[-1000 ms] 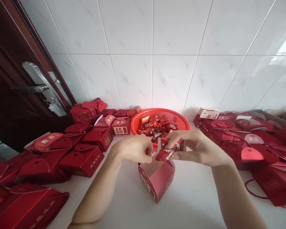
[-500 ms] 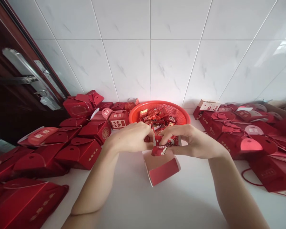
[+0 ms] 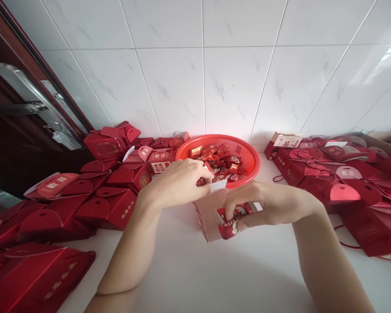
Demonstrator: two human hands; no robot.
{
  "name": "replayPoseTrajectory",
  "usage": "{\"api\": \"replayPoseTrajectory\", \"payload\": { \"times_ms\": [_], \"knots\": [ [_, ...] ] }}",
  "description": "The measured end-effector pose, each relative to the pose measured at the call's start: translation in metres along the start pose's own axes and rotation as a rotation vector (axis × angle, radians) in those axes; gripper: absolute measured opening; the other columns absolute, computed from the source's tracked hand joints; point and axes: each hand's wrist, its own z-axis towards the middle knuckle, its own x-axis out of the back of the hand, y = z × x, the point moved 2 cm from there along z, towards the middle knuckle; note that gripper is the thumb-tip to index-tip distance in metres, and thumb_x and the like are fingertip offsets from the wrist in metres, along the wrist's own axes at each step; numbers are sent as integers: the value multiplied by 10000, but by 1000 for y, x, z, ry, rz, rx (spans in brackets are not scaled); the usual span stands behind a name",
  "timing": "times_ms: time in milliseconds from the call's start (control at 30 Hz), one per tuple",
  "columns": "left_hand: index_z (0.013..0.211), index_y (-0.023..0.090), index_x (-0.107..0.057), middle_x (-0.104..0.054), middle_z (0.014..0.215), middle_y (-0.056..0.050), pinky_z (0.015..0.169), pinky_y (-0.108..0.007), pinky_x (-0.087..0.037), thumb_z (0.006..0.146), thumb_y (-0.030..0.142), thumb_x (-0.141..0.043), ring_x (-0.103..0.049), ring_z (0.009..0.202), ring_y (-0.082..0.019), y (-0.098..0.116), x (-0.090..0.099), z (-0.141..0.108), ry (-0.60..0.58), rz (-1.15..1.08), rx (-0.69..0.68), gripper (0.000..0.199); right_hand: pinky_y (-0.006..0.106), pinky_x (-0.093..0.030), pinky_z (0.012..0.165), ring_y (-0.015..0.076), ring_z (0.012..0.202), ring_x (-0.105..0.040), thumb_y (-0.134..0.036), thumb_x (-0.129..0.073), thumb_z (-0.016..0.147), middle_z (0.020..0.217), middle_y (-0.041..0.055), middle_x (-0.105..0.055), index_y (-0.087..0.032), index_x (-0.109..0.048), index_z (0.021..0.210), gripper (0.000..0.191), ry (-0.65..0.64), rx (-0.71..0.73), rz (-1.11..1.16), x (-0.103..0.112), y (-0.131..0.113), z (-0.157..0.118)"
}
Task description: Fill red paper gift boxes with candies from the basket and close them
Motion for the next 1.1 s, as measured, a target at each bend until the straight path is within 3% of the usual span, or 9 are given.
{"api": "replayPoseTrajectory", "payload": {
  "times_ms": [200, 333, 533, 833, 1100],
  "knots": [
    [535, 213, -579, -591, 612, -1, 612, -317, -290, 822, 250, -600, -505, 568, -167, 0, -3, 3, -26, -106, -12, 290, 216, -500, 552, 138, 677, -678, -194, -693, 888, 841, 7, -744, -219, -721, 966, 87, 155, -125, 26, 3, 14, 2],
    [571, 215, -620, -630, 653, 0, 631, -312, -333, 782, 184, -611, -544, 596, -172, -2, -4, 4, -10, -161, -28, 213, 224, -490, 576, 134, 695, -659, -247, -700, 888, 839, 4, -737, -206, -704, 940, 66, 157, -170, 70, 5, 9, 3],
    [636, 211, -652, -651, 703, -6, 618, -296, -354, 824, 166, -545, -575, 638, -167, 1, -5, 5, -61, -15, -39, 221, 241, -485, 606, 135, 704, -643, -241, -643, 907, 853, 19, -727, -183, -650, 929, 63, 138, -339, 127, 4, 7, 3],
    [731, 208, -718, -677, 729, -2, 608, -267, -375, 874, 267, -566, -593, 642, -149, -7, -7, 11, -70, -62, -87, 218, 260, -486, 629, 141, 701, -639, -272, -641, 900, 838, 16, -722, -188, -641, 929, 89, 169, -362, 103, 6, 11, -1],
    [812, 186, -761, -732, 796, -11, 606, -247, -399, 850, 258, -575, -614, 661, -147, -16, -10, 20, -174, -156, -69, 203, 264, -455, 627, 139, 689, -611, -270, -656, 881, 806, 2, -708, -197, -695, 903, 85, 268, -424, -5, 11, 11, -4]
  ]
}}
